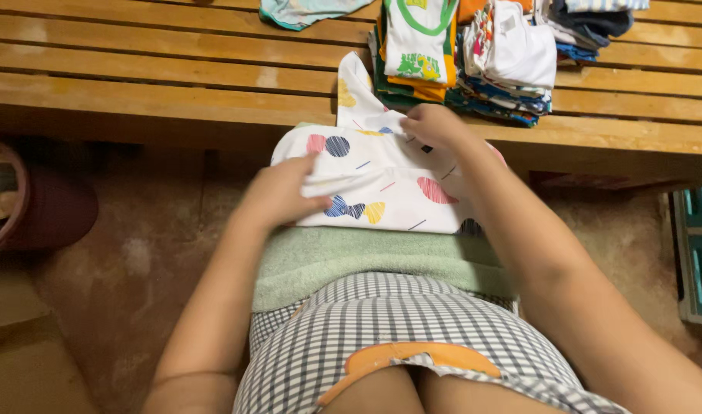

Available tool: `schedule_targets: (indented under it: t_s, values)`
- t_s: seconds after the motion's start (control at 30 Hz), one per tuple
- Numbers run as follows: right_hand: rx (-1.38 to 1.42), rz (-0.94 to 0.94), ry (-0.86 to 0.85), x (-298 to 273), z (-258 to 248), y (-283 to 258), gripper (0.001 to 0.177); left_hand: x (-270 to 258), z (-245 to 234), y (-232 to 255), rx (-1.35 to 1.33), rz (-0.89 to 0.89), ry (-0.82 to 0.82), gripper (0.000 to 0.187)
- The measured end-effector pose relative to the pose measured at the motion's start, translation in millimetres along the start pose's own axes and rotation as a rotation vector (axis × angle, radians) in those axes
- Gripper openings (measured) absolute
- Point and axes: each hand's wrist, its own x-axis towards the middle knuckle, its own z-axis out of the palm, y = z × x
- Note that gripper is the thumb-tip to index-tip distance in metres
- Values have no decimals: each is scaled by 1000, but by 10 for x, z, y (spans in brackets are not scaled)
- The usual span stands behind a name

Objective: The person folds several small garments one by one on a towel placed on their lap. They pick up each item, unfold it, fold it neatly, and place it into a growing stack on the wooden bench.

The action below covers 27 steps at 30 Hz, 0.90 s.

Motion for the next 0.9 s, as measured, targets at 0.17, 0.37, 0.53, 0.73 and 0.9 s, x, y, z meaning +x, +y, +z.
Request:
schedule_targets:
  t_s: [0.17,0.37,0.53,0.73,0.9]
  values:
    - [174,443,-65,668,280,-180,56,-208,-84,101,-50,183,-262,42]
    - [235,170,-112,793,216,-214,44,-545,-147,-136,-276,213,-515,43]
    - [333,-706,142,-7,109,-264,25,116,146,-101,-1070,-241,-156,57]
    - [-70,-526,-29,-1054,68,-373,19,713,419,133,-1659,-405,-121,83]
    - [5,-617,31,-1252,197,-239,49,698,458,110,-1467,-428,-61,94]
